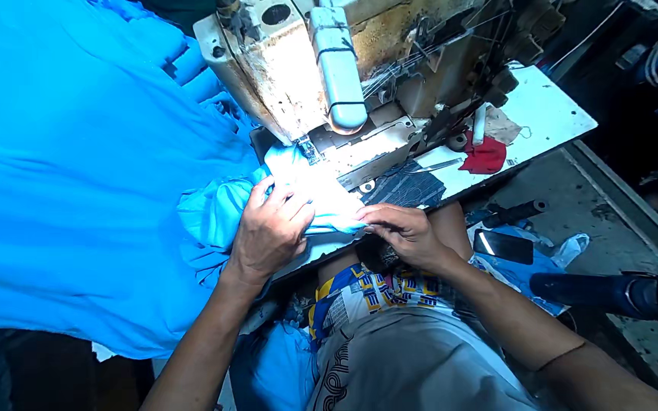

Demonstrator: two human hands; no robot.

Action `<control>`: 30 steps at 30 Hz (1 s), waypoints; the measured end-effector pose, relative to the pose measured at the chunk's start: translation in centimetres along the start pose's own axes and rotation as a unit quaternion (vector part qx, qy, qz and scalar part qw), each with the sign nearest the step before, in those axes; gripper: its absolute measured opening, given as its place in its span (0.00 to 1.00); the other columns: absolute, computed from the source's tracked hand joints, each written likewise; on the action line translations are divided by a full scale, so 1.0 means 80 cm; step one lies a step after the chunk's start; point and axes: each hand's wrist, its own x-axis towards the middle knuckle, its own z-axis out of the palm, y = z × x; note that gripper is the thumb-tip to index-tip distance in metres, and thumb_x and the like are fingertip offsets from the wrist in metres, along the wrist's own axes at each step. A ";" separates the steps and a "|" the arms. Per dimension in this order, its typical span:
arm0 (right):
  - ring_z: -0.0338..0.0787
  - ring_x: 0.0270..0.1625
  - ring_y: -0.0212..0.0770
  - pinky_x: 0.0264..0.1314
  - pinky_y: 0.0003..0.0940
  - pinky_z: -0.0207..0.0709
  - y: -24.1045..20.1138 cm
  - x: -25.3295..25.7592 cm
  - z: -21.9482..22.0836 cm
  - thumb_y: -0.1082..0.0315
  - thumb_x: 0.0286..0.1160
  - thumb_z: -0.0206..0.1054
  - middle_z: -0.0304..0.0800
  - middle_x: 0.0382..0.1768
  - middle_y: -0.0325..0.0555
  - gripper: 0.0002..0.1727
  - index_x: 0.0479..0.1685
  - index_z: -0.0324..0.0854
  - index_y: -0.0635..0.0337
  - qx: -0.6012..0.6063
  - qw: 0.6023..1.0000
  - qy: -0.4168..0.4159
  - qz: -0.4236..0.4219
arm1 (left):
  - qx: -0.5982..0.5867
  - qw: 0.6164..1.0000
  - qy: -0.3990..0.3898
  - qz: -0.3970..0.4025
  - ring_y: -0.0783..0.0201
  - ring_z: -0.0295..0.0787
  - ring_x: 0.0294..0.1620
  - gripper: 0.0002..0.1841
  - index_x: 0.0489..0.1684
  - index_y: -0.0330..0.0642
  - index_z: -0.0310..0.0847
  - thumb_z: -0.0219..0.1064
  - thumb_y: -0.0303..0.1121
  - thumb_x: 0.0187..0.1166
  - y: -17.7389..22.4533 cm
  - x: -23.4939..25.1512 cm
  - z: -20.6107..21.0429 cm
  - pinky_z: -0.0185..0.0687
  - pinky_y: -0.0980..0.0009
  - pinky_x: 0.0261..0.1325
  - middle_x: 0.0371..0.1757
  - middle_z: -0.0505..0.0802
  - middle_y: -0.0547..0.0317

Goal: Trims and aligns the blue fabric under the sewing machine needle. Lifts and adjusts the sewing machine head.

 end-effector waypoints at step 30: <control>0.88 0.37 0.31 0.40 0.26 0.86 0.016 0.069 0.022 0.77 0.76 0.71 0.92 0.41 0.45 0.03 0.42 0.89 0.66 -0.011 0.997 0.047 0.059 | -0.085 0.995 0.041 -0.044 0.50 0.87 0.65 0.10 0.38 0.41 0.93 0.63 0.27 0.74 -0.068 0.006 0.009 0.71 0.48 0.77 0.55 0.96 0.56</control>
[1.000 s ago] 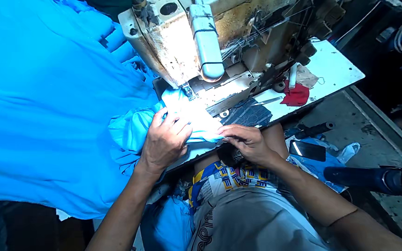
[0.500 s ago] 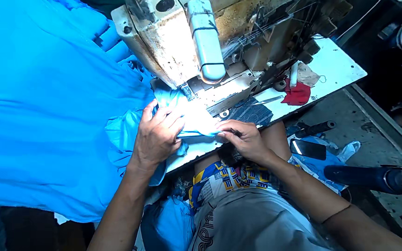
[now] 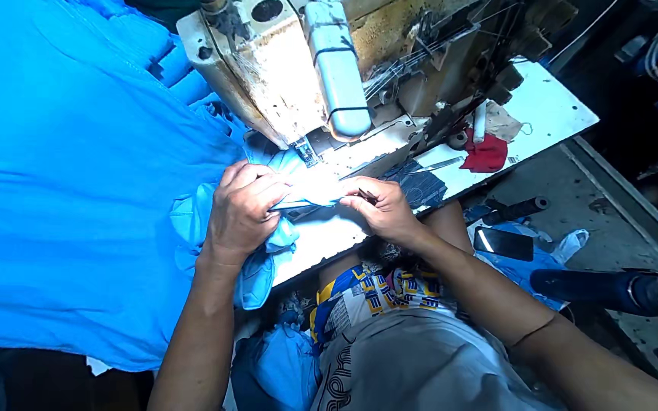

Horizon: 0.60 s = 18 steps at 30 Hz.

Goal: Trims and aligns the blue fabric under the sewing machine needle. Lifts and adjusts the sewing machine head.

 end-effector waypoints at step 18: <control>0.84 0.30 0.31 0.32 0.26 0.82 -0.003 0.014 0.009 0.76 0.79 0.69 0.89 0.34 0.43 0.03 0.44 0.87 0.63 -0.014 0.999 0.007 0.035 | 0.076 0.989 -0.120 -0.043 0.46 0.86 0.55 0.34 0.52 0.44 0.89 0.58 0.68 0.78 0.008 0.008 -0.061 0.76 0.44 0.60 0.55 0.92 0.53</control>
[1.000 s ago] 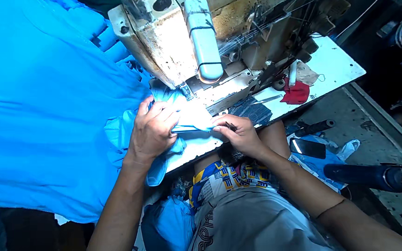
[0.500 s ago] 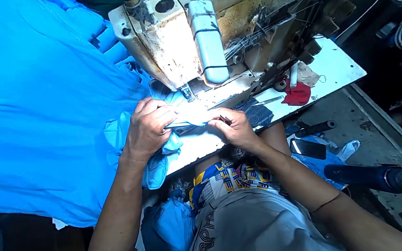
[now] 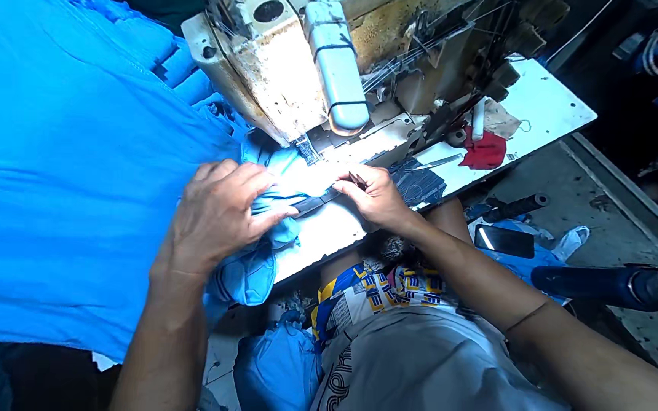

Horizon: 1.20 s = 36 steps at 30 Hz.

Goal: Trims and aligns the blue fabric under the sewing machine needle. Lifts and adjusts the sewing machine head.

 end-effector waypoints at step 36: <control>0.92 0.53 0.35 0.59 0.32 0.89 -0.012 -0.046 -0.039 0.75 0.77 0.72 0.93 0.49 0.46 0.06 0.47 0.91 0.66 -0.005 0.987 -0.100 -0.123 | 0.073 0.979 0.191 -0.025 0.41 0.78 0.68 0.13 0.53 0.47 0.91 0.67 0.31 0.74 0.083 -0.039 0.096 0.68 0.45 0.71 0.69 0.86 0.45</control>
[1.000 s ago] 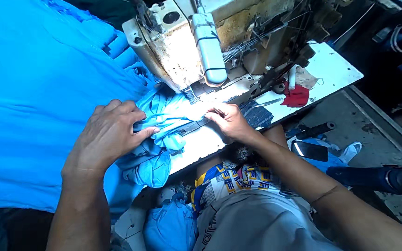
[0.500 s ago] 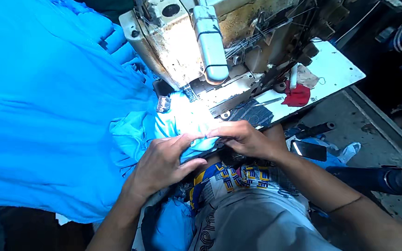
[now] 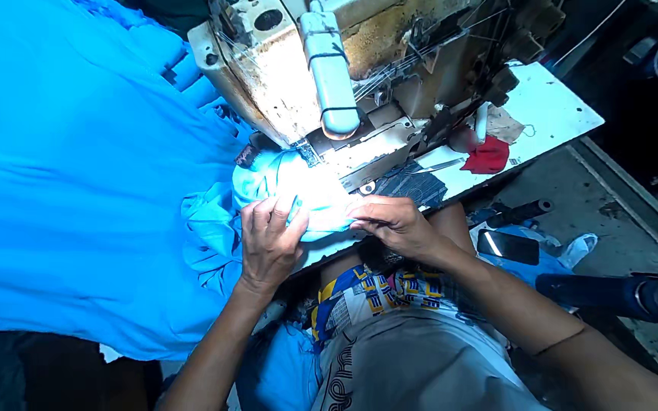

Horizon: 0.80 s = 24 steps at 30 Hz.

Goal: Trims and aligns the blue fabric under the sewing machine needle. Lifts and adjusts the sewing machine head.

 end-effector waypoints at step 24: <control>0.93 0.50 0.35 0.54 0.31 0.90 -0.010 -0.040 0.011 0.73 0.80 0.70 0.94 0.50 0.47 0.06 0.44 0.91 0.67 0.077 0.988 0.059 0.118 | -0.049 0.989 -0.125 0.064 0.46 0.85 0.45 0.17 0.59 0.44 0.89 0.63 0.26 0.74 -0.018 0.029 -0.017 0.67 0.40 0.64 0.36 0.89 0.51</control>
